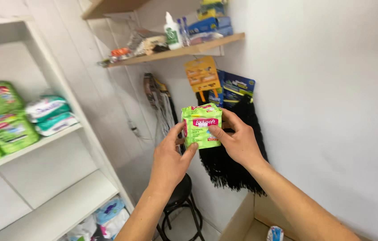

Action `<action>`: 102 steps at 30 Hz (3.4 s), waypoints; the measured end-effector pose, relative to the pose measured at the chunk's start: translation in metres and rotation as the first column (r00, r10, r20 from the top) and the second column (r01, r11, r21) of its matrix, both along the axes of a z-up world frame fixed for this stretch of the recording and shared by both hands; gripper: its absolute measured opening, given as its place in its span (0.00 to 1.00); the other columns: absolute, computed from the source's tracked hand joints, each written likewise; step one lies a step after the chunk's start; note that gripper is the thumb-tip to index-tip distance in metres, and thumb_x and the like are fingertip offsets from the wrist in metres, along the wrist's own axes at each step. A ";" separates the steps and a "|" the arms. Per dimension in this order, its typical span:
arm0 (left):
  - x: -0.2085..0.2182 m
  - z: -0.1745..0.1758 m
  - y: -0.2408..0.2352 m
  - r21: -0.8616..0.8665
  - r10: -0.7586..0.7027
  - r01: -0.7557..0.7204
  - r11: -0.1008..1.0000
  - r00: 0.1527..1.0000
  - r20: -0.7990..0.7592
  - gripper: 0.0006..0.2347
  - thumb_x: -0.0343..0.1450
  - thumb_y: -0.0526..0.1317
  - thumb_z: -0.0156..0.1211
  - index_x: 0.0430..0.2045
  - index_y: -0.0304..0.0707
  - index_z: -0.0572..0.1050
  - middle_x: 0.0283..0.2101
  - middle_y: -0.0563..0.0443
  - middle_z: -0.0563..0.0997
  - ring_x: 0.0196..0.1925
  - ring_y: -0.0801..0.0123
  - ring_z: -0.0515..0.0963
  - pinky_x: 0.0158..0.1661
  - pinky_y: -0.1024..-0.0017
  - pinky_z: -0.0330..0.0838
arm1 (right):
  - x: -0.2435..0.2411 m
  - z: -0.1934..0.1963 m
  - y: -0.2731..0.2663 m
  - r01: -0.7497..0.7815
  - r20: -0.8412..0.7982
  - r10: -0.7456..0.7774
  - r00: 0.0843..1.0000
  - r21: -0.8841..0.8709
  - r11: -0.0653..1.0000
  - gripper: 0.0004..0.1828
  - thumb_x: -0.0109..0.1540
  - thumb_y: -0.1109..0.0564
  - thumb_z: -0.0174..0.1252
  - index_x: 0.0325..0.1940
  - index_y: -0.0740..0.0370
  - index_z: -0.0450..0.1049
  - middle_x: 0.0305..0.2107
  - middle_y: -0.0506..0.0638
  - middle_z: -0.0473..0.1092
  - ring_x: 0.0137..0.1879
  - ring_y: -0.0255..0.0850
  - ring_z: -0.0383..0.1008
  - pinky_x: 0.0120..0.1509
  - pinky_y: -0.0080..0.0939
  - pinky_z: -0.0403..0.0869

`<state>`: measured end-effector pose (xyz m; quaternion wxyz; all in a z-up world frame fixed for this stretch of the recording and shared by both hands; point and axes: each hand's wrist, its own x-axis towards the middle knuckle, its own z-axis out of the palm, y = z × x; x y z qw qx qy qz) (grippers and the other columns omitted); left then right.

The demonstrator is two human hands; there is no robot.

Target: The person picks up several packs of sanitary pads and wet wipes from a large cardboard box on the floor and places them onto a white shelf, arranging them next to other personal care items.

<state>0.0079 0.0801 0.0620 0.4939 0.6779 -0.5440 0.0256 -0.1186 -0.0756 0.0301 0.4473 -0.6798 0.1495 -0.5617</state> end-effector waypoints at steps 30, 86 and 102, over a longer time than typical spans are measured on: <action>0.322 0.060 0.238 -0.233 0.680 -0.786 0.573 0.298 0.670 0.36 0.70 0.47 0.66 0.77 0.45 0.62 0.69 0.40 0.70 0.67 0.43 0.76 0.63 0.45 0.73 | 0.416 0.189 0.204 -0.275 -0.227 0.174 0.958 -0.570 0.774 0.22 0.70 0.44 0.63 0.68 0.41 0.73 0.57 0.58 0.80 0.57 0.54 0.84 0.62 0.59 0.81; 0.156 -0.203 0.153 0.171 0.011 -0.166 0.971 0.750 0.661 0.29 0.70 0.69 0.59 0.51 0.46 0.84 0.58 0.46 0.83 0.56 0.54 0.81 0.67 0.18 0.48 | 0.061 -0.130 0.079 -0.122 -0.836 0.045 0.548 -0.026 0.992 0.12 0.69 0.48 0.54 0.51 0.45 0.82 0.44 0.34 0.84 0.48 0.32 0.79 0.50 0.36 0.75; 0.029 -0.432 0.057 0.682 -0.221 0.122 0.721 0.973 0.060 0.23 0.77 0.64 0.56 0.55 0.52 0.83 0.54 0.56 0.86 0.57 0.58 0.86 0.67 0.42 0.67 | -0.027 -0.521 0.017 -0.317 -0.900 0.434 0.033 0.402 0.859 0.53 0.67 0.60 0.66 0.88 0.42 0.42 0.83 0.69 0.36 0.83 0.75 0.50 0.86 0.71 0.58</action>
